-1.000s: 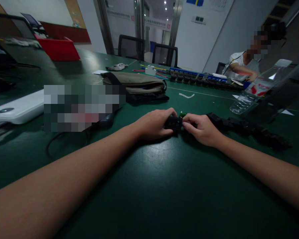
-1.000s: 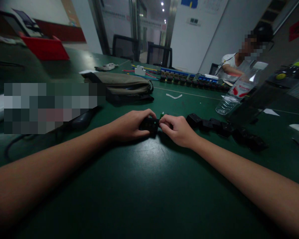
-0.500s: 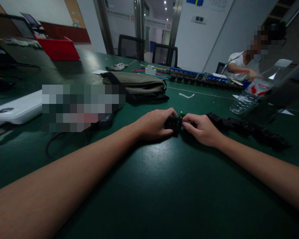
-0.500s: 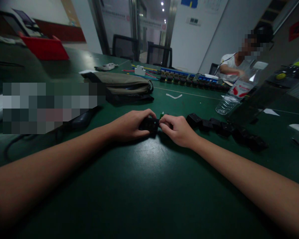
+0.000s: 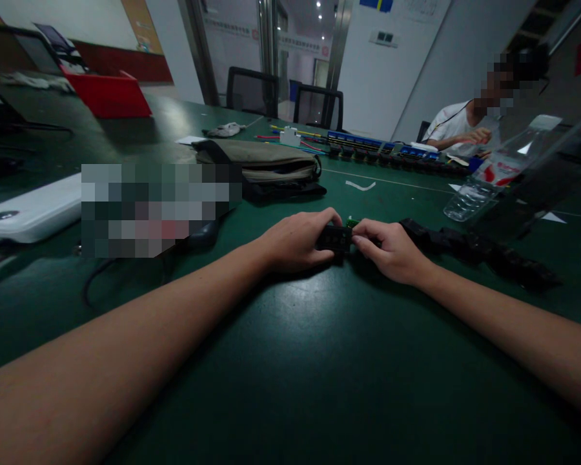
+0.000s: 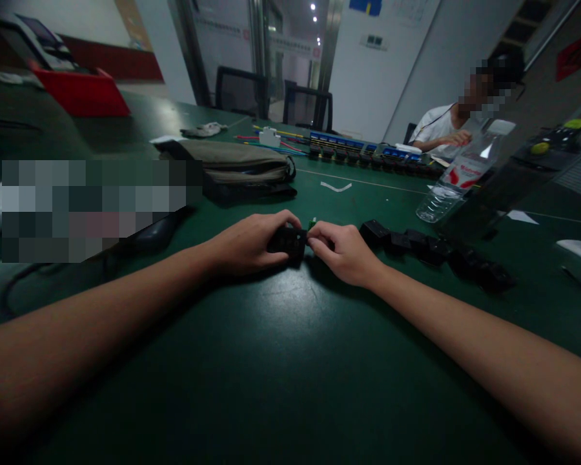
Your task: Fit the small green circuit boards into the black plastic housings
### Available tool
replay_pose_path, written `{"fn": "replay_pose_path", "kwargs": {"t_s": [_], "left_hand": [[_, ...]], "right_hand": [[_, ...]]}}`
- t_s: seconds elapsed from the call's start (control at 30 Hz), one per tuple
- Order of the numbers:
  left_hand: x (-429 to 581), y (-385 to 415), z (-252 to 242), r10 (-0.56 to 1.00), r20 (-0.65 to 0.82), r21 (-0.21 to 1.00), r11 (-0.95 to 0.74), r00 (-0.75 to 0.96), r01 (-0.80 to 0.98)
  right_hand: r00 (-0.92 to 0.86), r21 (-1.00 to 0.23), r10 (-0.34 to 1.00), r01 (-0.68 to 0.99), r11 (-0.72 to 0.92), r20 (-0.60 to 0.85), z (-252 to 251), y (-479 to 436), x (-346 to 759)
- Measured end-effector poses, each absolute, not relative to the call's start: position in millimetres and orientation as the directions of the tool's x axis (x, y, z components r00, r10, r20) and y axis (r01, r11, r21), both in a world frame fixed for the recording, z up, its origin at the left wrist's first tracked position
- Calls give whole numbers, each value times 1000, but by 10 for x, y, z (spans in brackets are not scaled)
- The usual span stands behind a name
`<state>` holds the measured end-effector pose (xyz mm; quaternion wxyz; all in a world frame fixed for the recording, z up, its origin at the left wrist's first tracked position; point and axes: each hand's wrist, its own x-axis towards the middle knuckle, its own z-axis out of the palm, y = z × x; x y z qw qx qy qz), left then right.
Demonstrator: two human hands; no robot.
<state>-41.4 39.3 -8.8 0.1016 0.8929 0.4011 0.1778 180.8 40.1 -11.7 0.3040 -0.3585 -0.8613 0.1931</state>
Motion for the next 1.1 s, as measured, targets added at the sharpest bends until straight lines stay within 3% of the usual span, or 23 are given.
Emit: {"fn": "replay_pose_path", "kwargs": {"t_s": [0.3,0.57,0.83,1.1], "left_hand": [[-440,389,-49,816,225,294,-578,532,761],[-437,391,-56,819,252,297,-573,516,764],[-458,426,-111,800,295,298,-597,523,745],[-447,438,-120,805,300,296,-589,512,752]], "right_hand": [[-240,-607,770,496,620,591,-194,416,1861],[-363,-367,731,685,630,577,-195,470,1838],[-360,-390,754,688,613,550,-202,486,1844],[-335,-422,681,585,692,652,-187,451,1842]]}}
